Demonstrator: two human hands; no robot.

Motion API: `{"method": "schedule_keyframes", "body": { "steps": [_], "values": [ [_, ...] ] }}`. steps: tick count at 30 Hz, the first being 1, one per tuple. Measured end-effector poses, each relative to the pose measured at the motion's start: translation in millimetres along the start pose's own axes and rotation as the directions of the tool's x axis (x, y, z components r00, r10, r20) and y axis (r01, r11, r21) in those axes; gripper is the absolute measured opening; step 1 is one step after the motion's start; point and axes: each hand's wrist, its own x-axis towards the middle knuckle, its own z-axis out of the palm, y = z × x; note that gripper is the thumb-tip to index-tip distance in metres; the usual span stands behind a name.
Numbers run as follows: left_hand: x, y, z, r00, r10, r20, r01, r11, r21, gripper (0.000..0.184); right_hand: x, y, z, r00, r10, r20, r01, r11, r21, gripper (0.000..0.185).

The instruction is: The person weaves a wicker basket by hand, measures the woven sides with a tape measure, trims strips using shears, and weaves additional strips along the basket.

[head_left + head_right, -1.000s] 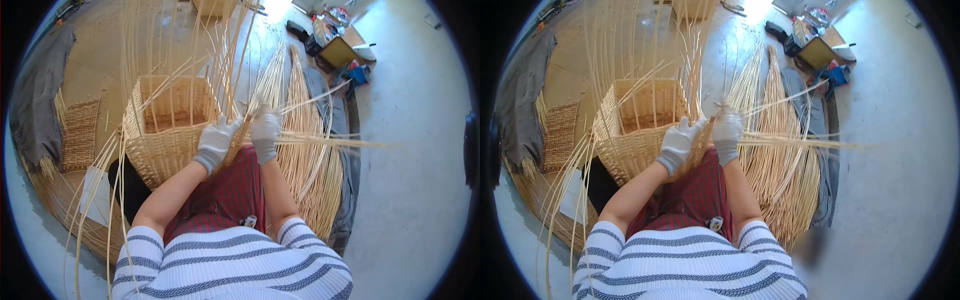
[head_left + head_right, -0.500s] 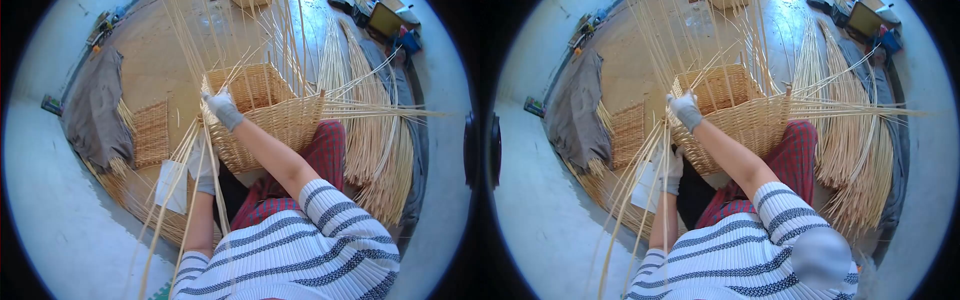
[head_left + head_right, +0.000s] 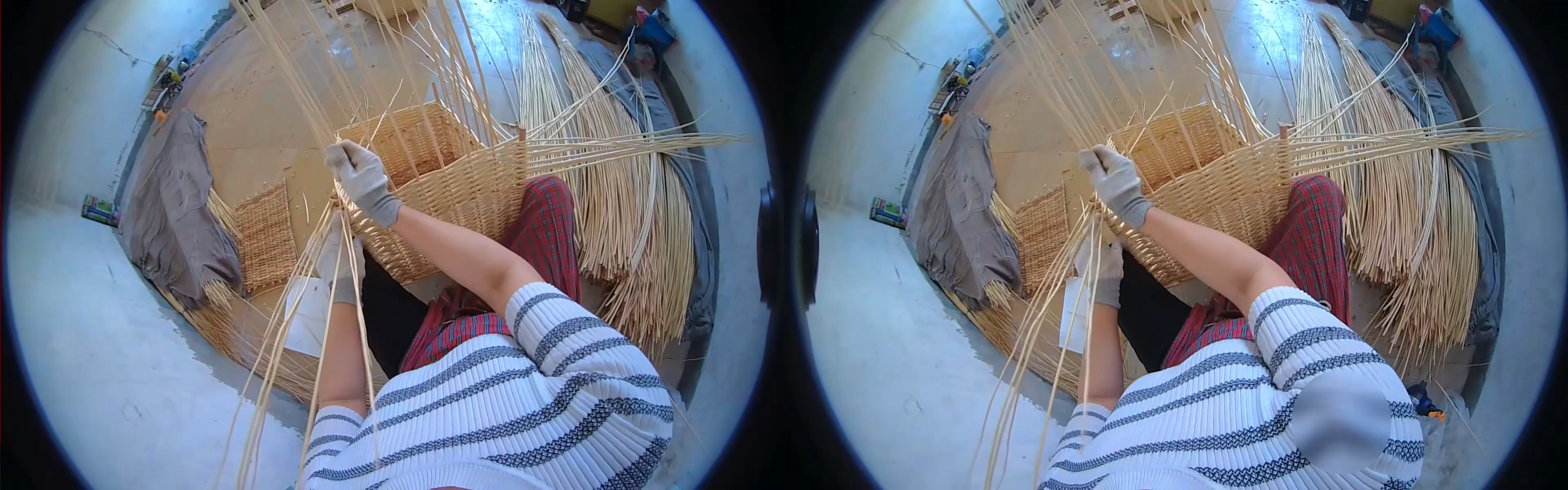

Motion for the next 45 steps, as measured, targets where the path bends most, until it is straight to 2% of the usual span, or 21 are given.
{"method": "schedule_keyframes", "body": {
  "steps": [4,6,9,13,16,18,22,24,25,27,28,30,31,34,35,36,38,40,41,43,45],
  "values": [
    [7.7,-5.3,10.3,0.989,0.105,-0.105,-0.082,0.976,0.204,0.054,-6.4,-41.7,10.3,1.0,-0.008,0.012,0.011,0.972,-0.236,0.04],
    [14.5,-6.6,13.3,0.983,0.135,-0.128,-0.099,0.963,0.251,0.055,-5.3,-46.4,25.5,0.56,-0.76,-0.329,0.583,0.644,-0.495,0.039],
    [13.6,2.7,10.0,0.99,0.116,-0.084,-0.104,0.985,0.139,0.056,-15.4,-47.2,17.5,0.797,-0.556,-0.238,0.572,0.82,-0.003,0.04],
    [12.6,5.7,5.7,0.971,0.19,-0.146,-0.129,0.928,0.35,0.044,-61.4,15.5,-90.1,0.998,0.046,0.04,-0.054,0.966,0.252,0.033],
    [-6.1,3.1,15.9,0.903,0.298,-0.31,-0.296,0.954,0.052,0.035,-84.3,16.2,-103.7,0.982,-0.122,0.145,0.047,0.899,0.436,0.034],
    [-12.1,21.9,26.2,0.86,0.418,-0.293,-0.393,0.908,0.144,0.038,-87.5,10.4,-119.0,0.988,-0.038,-0.151,0.094,0.916,0.39,0.036],
    [43.9,29.0,49.5,0.969,0.175,-0.172,-0.198,0.972,-0.126,0.028,-109.9,13.2,-157.0,0.95,0.231,-0.21,-0.236,0.972,0.003,0.019],
    [57.6,28.6,58.9,0.997,0.08,0.018,-0.071,0.952,-0.299,0.022,-80.4,-8.0,-124.0,0.952,-0.213,-0.221,0.172,0.966,-0.191,0.022],
    [54.8,37.3,55.6,0.995,-0.047,0.092,0.074,0.944,-0.322,0.016,-52.6,-6.6,-108.0,0.827,-0.55,-0.114,0.509,0.82,-0.262,0.027],
    [44.2,58.4,47.8,0.995,-0.1,0.028,0.103,0.908,-0.406,0.022,-16.3,-67.4,-62.0,0.708,-0.672,0.218,0.431,0.167,-0.887,0.045],
    [43.5,63.5,46.1,0.993,-0.114,0.028,0.115,0.897,-0.426,0.022,-3.5,-62.6,-58.5,0.711,-0.661,0.24,0.439,0.151,-0.886,0.045],
    [45.8,60.5,45.1,0.952,-0.233,0.2,0.305,0.805,-0.509,0.022,8.3,-49.4,-67.5,0.911,-0.4,-0.097,0.176,0.592,-0.786,0.056],
    [43.9,54.6,47.5,0.963,-0.206,0.173,0.264,0.847,-0.462,0.02,-25.6,-67.8,-88.5,0.9,-0.415,-0.135,0.354,0.875,-0.331,0.046],
    [24.8,70.6,56.2,0.911,-0.009,-0.412,-0.171,0.9,-0.4,0.048,-98.2,13.9,-175.0,0.908,-0.346,-0.234,0.325,0.937,-0.126,0.032],
    [18.5,75.9,52.9,0.886,0.255,-0.386,-0.295,0.954,-0.046,0.069,-111.3,22.1,-191.4,0.932,-0.187,-0.311,0.159,0.981,-0.115,0.03],
    [20.6,93.5,50.1,0.886,0.244,-0.393,-0.293,0.954,-0.069,0.069,-95.4,13.2,-195.4,0.932,-0.195,-0.307,0.158,0.978,-0.139,0.03],
    [3.2,121.7,50.4,0.93,0.297,0.219,-0.325,0.94,0.106,0.077,-64.1,-7.8,-184.5,0.857,-0.497,-0.135,0.322,0.722,-0.612,0.054],
    [10.6,112.2,83.6,0.921,0.39,0.015,-0.386,0.907,0.168,0.078,-24.0,-73.9,-140.9,0.733,-0.648,0.207,0.396,0.159,-0.904,0.054],
    [13.9,115.4,86.2,0.939,0.34,0.043,-0.34,0.906,0.252,0.078,-16.7,-78.0,-140.7,0.741,-0.639,0.206,0.389,0.159,-0.907,0.054],
    [14.7,113.5,87.5,0.919,0.394,0.008,-0.368,0.851,0.374,0.074,-4.3,-83.5,-143.2,0.944,-0.307,-0.119,0.172,0.769,-0.615,0.054],
    [17.5,108.5,84.2,0.922,0.385,0.047,-0.37,0.837,0.404,0.073,-51.2,-66.1,-186.1,0.769,-0.625,-0.132,0.637,0.766,0.087,0.047]
  ]
}}
